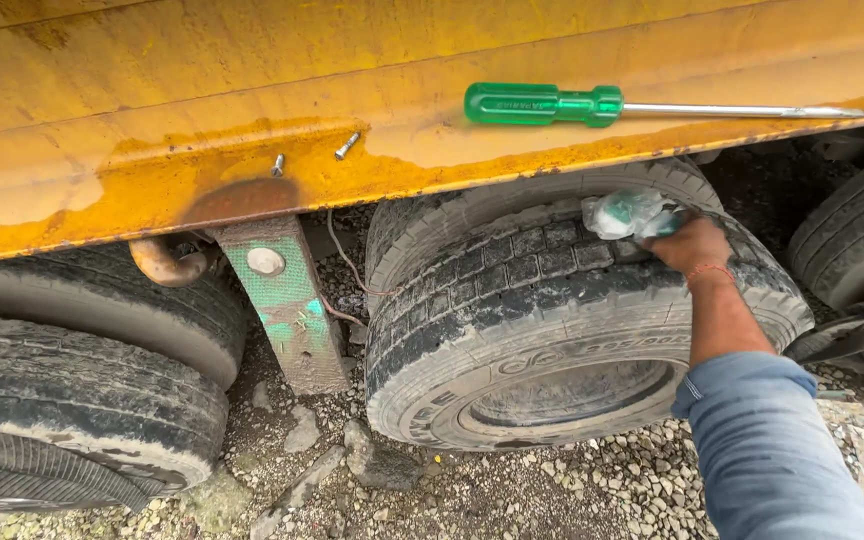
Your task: The person installs a light fixture onto a vehicle frame. They connect wires by hand, use pliers, apply tape, and use a screwdriver to fasten the fixture to a bracket.
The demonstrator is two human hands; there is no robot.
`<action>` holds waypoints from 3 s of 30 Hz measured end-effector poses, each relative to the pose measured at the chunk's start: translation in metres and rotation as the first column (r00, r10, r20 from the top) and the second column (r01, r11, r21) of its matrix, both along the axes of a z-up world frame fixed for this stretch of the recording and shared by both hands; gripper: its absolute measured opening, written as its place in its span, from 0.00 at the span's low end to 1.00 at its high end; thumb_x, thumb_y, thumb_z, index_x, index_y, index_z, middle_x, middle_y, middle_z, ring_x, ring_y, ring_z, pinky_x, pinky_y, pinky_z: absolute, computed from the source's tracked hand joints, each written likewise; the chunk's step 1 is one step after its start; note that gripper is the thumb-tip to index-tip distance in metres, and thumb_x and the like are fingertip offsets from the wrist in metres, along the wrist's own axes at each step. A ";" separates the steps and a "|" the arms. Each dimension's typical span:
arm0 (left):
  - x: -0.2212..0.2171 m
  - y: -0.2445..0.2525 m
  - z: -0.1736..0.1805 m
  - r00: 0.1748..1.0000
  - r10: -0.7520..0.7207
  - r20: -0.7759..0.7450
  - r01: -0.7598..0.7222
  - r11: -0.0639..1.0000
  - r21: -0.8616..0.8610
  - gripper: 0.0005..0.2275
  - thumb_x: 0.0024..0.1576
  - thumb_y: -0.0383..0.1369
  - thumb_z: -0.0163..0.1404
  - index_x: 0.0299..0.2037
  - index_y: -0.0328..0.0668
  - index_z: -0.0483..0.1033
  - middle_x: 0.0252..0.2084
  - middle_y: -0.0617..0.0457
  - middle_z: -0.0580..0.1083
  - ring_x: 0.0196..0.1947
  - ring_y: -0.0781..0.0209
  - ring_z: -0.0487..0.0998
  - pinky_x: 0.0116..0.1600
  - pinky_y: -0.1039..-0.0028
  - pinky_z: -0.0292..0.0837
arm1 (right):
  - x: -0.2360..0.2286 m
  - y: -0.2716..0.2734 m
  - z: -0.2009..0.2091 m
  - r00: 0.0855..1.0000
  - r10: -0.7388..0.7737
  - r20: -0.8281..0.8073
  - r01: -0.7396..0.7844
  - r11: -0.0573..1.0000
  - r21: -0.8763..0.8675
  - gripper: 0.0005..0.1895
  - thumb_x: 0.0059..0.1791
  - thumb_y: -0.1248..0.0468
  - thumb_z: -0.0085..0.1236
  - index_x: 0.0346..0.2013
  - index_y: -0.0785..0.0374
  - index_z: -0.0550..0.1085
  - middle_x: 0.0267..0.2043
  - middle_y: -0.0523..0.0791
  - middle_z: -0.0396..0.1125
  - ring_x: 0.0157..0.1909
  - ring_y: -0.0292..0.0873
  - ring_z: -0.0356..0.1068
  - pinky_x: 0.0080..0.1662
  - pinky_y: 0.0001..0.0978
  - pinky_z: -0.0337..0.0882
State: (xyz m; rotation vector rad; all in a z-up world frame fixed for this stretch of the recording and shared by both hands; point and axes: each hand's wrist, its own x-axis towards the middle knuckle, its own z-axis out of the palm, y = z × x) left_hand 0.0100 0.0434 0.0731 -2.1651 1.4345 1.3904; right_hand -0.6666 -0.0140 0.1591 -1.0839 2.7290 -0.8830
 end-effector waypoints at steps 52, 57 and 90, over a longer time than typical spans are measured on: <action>-0.093 -0.009 0.064 0.285 0.021 -0.958 -0.353 0.932 -0.085 0.11 0.59 0.35 0.55 0.38 0.29 0.80 0.28 0.54 0.77 0.26 0.69 0.73 0.31 0.75 0.69 | 0.459 0.168 0.029 0.890 0.443 0.106 -0.354 0.818 -0.454 0.11 0.48 0.66 0.57 0.46 0.62 0.72 0.54 0.51 0.76 0.50 0.46 0.81 0.42 0.34 0.82; -0.095 -0.013 0.086 0.388 -0.071 -0.919 -0.355 0.909 -0.220 0.12 0.60 0.34 0.56 0.35 0.27 0.80 0.25 0.53 0.75 0.24 0.69 0.69 0.29 0.74 0.65 | 0.462 0.162 0.053 0.896 0.398 0.196 -0.278 0.848 -0.452 0.14 0.46 0.66 0.61 0.46 0.63 0.75 0.48 0.51 0.76 0.46 0.42 0.81 0.37 0.33 0.81; -0.089 0.020 0.109 0.233 -0.184 -0.955 -0.241 0.940 -0.240 0.16 0.67 0.40 0.45 0.42 0.34 0.79 0.31 0.56 0.76 0.29 0.72 0.74 0.33 0.77 0.71 | 0.478 0.179 0.098 0.880 0.470 -0.074 -0.468 0.829 -0.305 0.29 0.40 0.72 0.61 0.56 0.59 0.74 0.50 0.49 0.72 0.50 0.56 0.74 0.48 0.41 0.75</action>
